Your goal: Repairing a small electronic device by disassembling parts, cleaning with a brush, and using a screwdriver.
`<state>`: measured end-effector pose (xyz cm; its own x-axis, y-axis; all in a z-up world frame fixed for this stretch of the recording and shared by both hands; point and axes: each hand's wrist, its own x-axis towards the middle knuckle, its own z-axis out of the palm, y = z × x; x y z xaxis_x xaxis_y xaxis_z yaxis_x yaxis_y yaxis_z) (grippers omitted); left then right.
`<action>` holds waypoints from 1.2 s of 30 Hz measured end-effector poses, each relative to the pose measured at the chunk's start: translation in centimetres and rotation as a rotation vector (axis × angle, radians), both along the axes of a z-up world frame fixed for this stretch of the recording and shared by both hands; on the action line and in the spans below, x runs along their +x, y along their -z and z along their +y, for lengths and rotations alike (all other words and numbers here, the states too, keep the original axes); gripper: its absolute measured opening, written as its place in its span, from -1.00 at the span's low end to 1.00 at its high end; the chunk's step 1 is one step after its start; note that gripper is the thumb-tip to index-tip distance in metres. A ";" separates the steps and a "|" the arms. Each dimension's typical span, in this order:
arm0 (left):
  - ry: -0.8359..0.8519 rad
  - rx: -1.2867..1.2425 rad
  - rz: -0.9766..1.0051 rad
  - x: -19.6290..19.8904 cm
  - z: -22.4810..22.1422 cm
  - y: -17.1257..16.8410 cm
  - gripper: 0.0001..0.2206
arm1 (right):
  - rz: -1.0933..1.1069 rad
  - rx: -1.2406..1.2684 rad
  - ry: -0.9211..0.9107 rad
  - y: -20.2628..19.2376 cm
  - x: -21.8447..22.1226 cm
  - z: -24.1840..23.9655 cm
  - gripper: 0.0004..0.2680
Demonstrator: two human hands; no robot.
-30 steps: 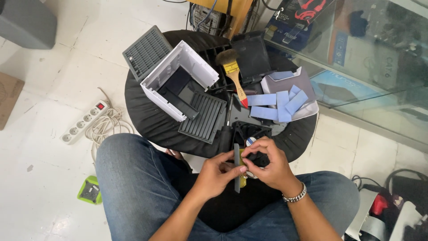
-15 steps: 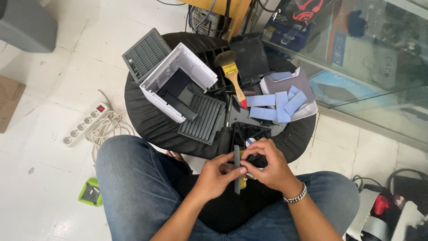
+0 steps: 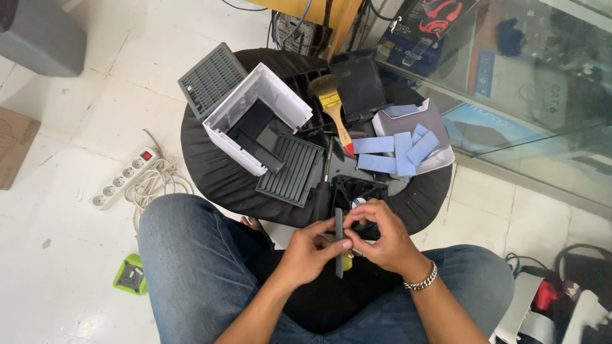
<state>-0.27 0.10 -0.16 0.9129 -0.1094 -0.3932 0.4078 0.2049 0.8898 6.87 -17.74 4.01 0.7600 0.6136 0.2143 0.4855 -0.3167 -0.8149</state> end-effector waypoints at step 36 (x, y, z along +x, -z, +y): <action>-0.127 0.196 0.069 -3.1 3.1 2.0 -0.47 | -0.573 -0.757 -0.395 4.7 5.5 4.8 -0.62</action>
